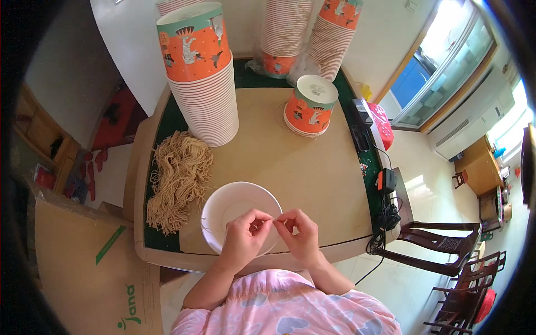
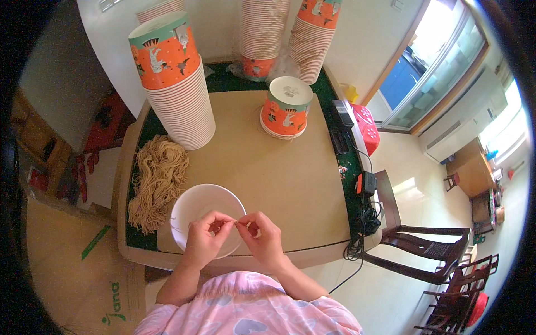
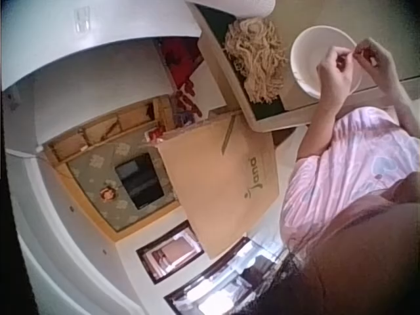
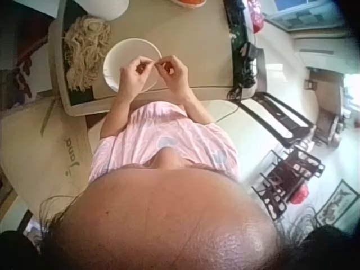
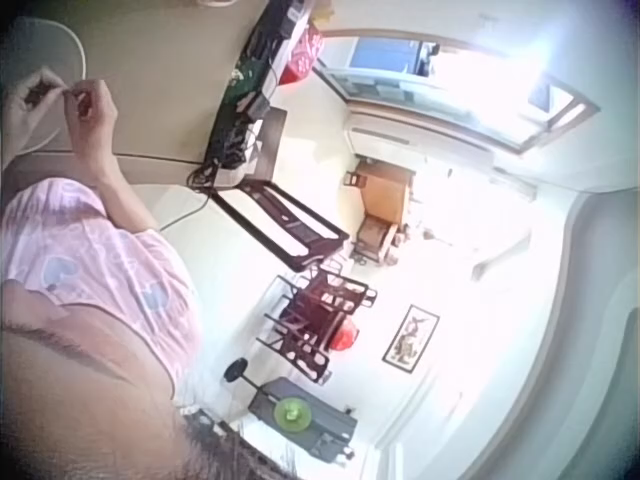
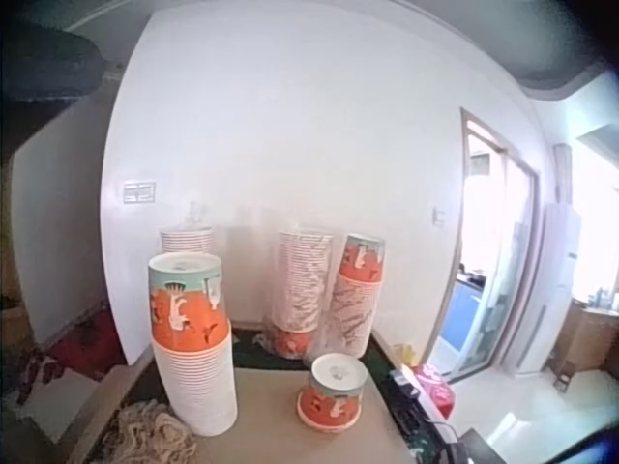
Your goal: Manually placing rubber bands around the rim of a paper bowl in a packaging area.
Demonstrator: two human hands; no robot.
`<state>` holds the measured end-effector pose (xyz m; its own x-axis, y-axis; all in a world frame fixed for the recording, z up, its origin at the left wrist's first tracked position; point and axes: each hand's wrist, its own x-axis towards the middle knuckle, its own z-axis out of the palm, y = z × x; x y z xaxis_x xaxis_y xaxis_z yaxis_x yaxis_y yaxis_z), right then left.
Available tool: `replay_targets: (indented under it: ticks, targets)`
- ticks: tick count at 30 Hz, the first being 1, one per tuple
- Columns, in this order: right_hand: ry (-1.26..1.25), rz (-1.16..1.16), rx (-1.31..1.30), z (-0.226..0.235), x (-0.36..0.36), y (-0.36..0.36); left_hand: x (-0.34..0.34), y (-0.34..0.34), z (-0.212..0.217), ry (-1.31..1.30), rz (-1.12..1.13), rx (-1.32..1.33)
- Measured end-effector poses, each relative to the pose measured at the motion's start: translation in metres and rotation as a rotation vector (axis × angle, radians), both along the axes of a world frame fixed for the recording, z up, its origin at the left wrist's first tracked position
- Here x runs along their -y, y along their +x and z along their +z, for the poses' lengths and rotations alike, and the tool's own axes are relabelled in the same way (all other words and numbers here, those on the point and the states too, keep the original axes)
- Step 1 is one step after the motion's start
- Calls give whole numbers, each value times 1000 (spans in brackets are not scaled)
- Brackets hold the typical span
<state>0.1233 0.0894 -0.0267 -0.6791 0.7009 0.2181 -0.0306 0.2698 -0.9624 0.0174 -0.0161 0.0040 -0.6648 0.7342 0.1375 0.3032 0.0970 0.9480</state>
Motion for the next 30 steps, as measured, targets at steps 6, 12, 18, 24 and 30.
replay_targets:
  ticks: [6,12,18,24,30]
  targets:
    - [153,13,26,4,-2,0,-1,0,0,16,5,25]
    - [158,17,21,2,-2,1,1,0,-2,20,-36,61]
    - [190,32,11,-1,-2,0,-3,3,2,1,14,2]
    - [173,14,-22,-2,-1,0,-3,2,-2,-8,13,17]
    - [184,24,-15,-6,-2,1,-5,4,-10,38,33,51]
